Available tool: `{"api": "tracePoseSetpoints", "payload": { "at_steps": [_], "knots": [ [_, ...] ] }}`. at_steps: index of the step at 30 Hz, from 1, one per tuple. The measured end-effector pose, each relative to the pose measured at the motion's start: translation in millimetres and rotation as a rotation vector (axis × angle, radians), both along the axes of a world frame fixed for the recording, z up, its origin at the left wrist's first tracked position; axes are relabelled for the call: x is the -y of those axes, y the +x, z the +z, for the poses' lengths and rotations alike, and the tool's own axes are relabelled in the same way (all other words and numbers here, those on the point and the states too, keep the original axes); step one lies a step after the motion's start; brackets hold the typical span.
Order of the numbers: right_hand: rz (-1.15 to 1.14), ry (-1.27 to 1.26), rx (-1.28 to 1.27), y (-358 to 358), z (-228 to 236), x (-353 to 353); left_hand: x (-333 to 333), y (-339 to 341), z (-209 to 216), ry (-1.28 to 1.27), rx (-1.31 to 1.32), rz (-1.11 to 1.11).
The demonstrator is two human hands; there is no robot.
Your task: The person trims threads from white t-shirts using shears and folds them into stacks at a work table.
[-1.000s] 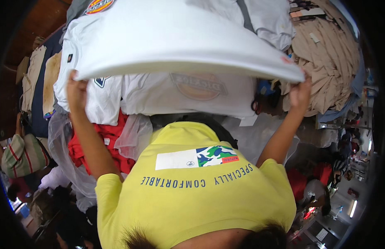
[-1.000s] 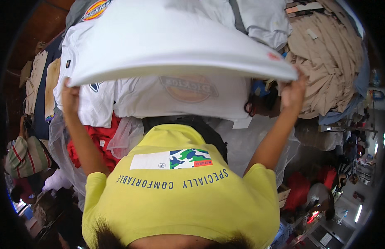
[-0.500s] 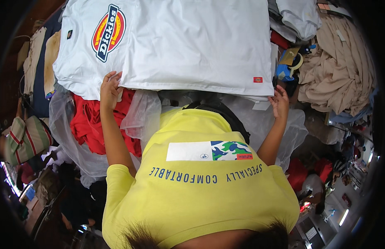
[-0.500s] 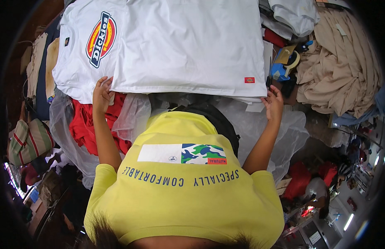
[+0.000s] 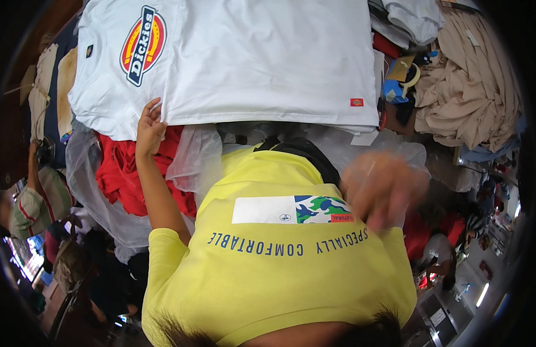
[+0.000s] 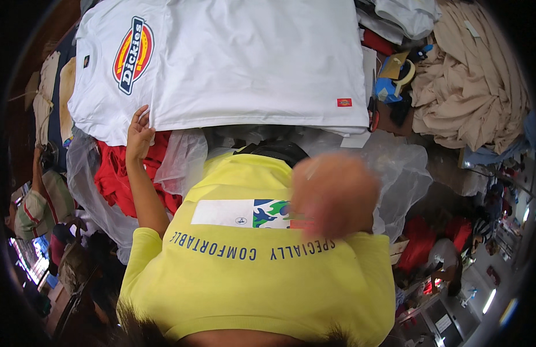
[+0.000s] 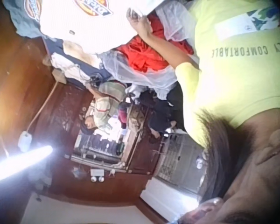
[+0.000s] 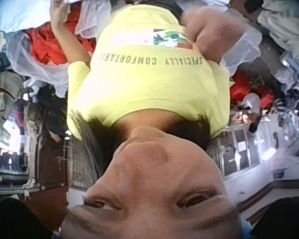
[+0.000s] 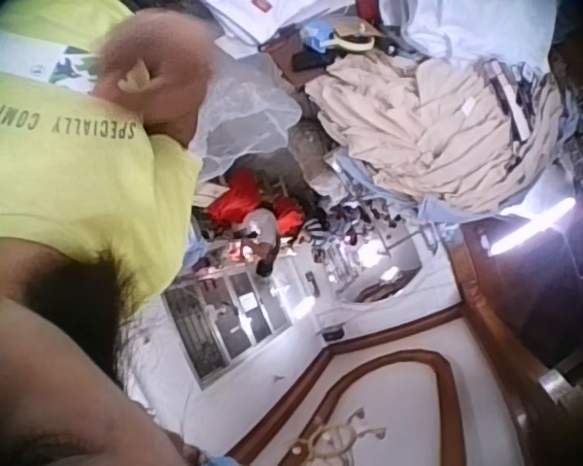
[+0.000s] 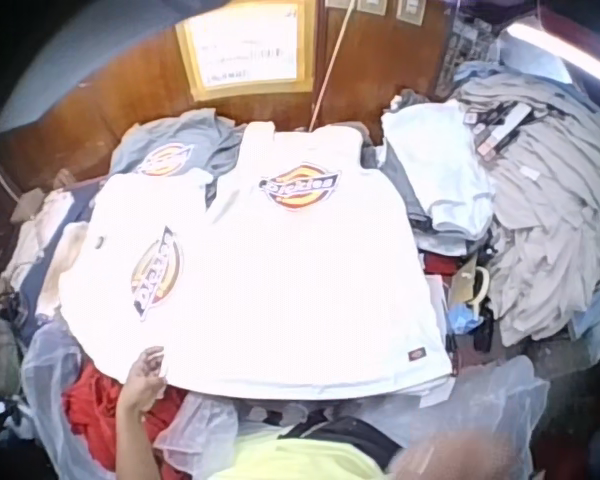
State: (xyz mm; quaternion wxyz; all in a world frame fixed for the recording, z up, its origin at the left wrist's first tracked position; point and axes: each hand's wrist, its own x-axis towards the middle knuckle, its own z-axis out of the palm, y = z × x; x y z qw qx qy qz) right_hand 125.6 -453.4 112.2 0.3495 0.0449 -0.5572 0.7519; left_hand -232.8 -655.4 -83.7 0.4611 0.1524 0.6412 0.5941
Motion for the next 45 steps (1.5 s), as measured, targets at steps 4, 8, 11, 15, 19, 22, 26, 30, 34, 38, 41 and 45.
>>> {"api": "tracePoseSetpoints", "payload": {
  "at_steps": [4, 8, 11, 15, 19, 22, 26, 30, 34, 38, 41, 45],
  "knots": [
    [0.518, 0.147, -0.342, -45.8, 36.0, 21.1, 3.6, 0.3, -6.1, 0.030, 0.030, 0.016],
    [0.685, 0.090, -0.467, -52.7, 45.6, 21.6, 6.9, -0.2, -8.3, 0.047, 0.048, 0.032],
    [0.743, -0.014, -0.466, -44.8, 42.1, 30.2, 7.5, 0.2, -4.7, 0.038, 0.036, 0.022],
    [0.690, 0.018, -0.514, -45.5, 37.3, 33.2, 12.3, -5.8, -12.5, 0.029, 0.054, -0.002],
    [0.729, -0.044, -0.523, -42.0, 39.3, 31.5, 7.9, -2.9, -5.6, -0.005, 0.026, -0.014],
    [0.776, 0.005, -0.526, -42.6, 43.7, 22.7, 4.3, 2.5, -0.7, -0.015, 0.039, 0.014],
    [0.732, -0.056, -0.480, -27.0, 39.9, 29.7, -5.6, 4.7, 12.7, -0.008, 0.078, -0.010],
    [0.766, 0.162, -0.556, -25.8, 41.1, 14.2, -18.3, -9.5, 17.5, -0.099, 0.055, -0.095],
    [0.598, 0.312, -0.294, 6.5, 28.5, -8.8, -44.1, -35.0, 9.1, -0.230, -0.051, -0.142],
    [-0.339, 0.024, 0.261, 53.1, -40.9, -106.5, -107.6, -63.4, 7.2, -0.173, -0.085, -0.121],
    [-0.695, -0.087, 0.788, 73.2, -142.4, -201.3, -161.5, -60.5, 9.3, -0.243, -0.204, -0.079],
    [-0.808, 0.111, 1.213, 49.4, -213.3, -244.0, -176.2, -75.7, -8.6, -0.363, -0.525, 0.027]
  ]
}}
